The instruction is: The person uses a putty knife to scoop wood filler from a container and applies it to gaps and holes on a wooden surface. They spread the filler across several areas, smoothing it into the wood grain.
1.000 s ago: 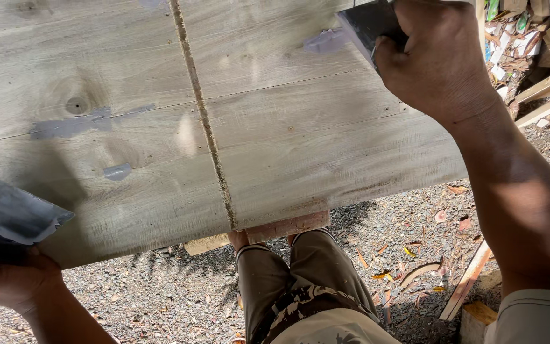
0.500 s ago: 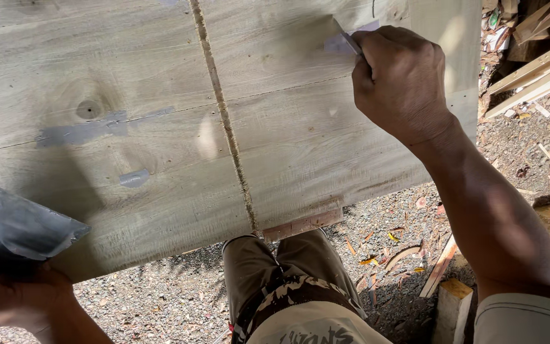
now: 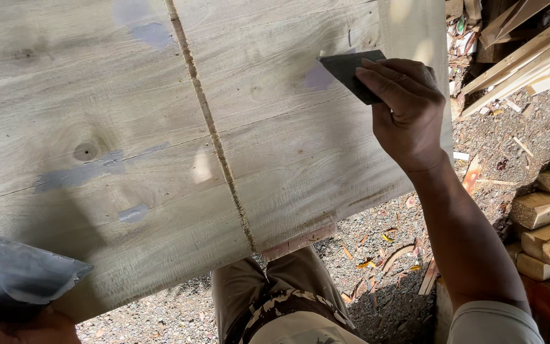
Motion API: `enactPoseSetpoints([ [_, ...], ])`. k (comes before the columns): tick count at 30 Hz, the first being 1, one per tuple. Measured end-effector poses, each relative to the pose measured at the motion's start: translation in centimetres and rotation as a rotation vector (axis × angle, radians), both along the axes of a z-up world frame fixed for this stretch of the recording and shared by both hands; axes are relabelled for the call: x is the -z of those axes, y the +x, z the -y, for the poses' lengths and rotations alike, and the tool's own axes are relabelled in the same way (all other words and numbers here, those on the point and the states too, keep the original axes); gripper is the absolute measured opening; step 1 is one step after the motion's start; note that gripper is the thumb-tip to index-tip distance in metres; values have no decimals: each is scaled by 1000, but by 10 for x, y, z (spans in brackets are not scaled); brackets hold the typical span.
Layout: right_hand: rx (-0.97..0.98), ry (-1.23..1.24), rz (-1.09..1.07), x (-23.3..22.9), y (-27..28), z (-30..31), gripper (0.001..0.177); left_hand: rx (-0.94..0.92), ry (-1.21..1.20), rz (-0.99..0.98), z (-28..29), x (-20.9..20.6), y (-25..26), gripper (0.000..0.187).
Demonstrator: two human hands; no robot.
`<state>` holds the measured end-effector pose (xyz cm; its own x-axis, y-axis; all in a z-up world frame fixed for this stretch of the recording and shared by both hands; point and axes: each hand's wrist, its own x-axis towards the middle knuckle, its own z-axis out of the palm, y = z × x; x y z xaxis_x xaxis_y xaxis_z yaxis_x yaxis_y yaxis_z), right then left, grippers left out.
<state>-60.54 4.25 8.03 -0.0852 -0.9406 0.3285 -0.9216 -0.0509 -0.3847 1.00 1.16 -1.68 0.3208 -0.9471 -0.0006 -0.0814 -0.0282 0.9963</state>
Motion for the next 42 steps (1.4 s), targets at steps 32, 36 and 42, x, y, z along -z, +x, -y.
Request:
enactPoseSetpoints([
  [32, 219, 136, -143, -11, -9, 12, 10, 90, 94, -113, 31, -49, -49, 55],
  [36, 263, 165, -176, -5, 10, 11, 12, 135, 172, -123, 20, -70, -43, 61],
  [42, 281, 191, -250, -1, 31, 19, 12, 128, 253, -148, 25, -60, -33, 58],
])
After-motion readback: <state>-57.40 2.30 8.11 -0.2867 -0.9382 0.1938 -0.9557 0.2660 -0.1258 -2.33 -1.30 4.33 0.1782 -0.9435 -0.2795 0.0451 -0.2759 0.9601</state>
